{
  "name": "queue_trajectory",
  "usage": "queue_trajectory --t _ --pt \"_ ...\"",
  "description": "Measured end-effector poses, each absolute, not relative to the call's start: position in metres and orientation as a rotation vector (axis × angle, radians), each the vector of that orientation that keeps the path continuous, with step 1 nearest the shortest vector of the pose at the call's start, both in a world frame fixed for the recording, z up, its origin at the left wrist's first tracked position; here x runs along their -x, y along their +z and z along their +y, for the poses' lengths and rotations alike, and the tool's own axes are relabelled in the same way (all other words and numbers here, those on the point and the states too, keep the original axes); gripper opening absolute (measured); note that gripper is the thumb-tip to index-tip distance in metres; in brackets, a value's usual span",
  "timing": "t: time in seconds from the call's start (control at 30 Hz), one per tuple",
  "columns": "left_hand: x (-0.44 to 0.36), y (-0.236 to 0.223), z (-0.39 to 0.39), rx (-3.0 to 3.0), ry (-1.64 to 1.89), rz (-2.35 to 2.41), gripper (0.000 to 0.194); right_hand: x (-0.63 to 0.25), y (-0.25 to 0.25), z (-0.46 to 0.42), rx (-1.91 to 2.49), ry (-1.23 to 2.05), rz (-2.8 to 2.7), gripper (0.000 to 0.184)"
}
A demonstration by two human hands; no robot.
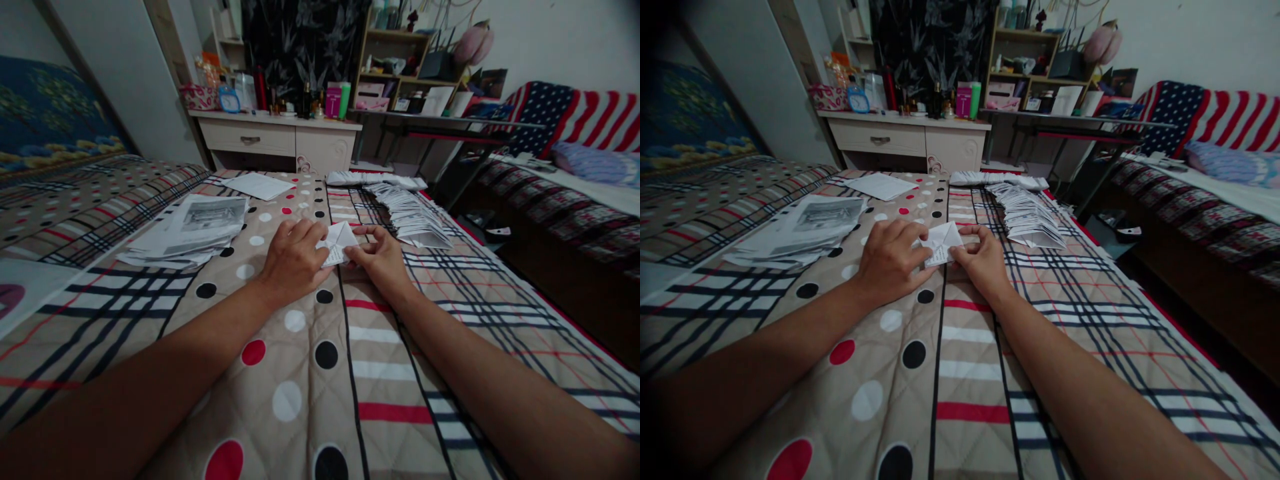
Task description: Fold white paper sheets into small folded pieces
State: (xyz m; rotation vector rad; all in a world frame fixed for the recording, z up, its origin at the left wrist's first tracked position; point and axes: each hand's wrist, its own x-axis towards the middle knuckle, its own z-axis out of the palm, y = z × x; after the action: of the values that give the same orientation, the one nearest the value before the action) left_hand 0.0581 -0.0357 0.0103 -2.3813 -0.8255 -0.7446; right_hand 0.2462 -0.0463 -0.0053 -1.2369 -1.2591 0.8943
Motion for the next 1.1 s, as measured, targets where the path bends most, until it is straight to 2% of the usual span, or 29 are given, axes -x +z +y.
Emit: queue_trajectory --t 0.17,0.3,0.37,0.53,0.6,0.7,0.8,0.97,1.03,1.1 --pt "-0.059 0.010 -0.033 2.397 -0.668 -0.825 0.018 -0.244 -0.006 -0.048 1.165 0.883 -1.301 0.041" --pt "-0.058 0.007 -0.030 2.441 -0.784 -0.916 0.020 -0.243 -0.007 -0.047 1.072 0.887 -1.344 0.042" --pt "-0.058 0.004 -0.027 2.473 -0.987 -1.011 0.019 -0.244 -0.008 -0.045 1.034 0.818 -1.332 0.044" --pt "-0.061 -0.004 -0.016 2.609 -1.791 -1.432 0.018 -0.251 -0.014 -0.036 1.098 0.591 -1.214 0.054" --pt "-0.063 -0.007 -0.013 2.654 -2.035 -1.575 0.018 -0.252 -0.015 -0.034 1.104 0.645 -1.172 0.055" --pt "-0.065 -0.009 -0.013 2.698 -2.251 -1.732 0.021 -0.251 -0.014 -0.035 1.047 0.891 -1.181 0.053" --pt "-0.066 -0.010 -0.015 2.914 -2.186 -1.862 0.028 -0.248 -0.012 -0.038 1.005 1.095 -1.254 0.045" --pt "-0.066 -0.006 -0.016 3.304 -1.546 -2.078 0.031 -0.248 -0.010 -0.041 1.004 1.118 -1.225 0.034" --pt "-0.065 -0.003 -0.016 3.268 -1.571 -2.142 0.028 -0.248 -0.011 -0.040 1.006 1.143 -1.266 0.030" --pt "-0.064 -0.002 -0.015 3.150 -1.754 -2.155 0.029 -0.247 -0.012 -0.040 1.007 1.185 -1.333 0.029"
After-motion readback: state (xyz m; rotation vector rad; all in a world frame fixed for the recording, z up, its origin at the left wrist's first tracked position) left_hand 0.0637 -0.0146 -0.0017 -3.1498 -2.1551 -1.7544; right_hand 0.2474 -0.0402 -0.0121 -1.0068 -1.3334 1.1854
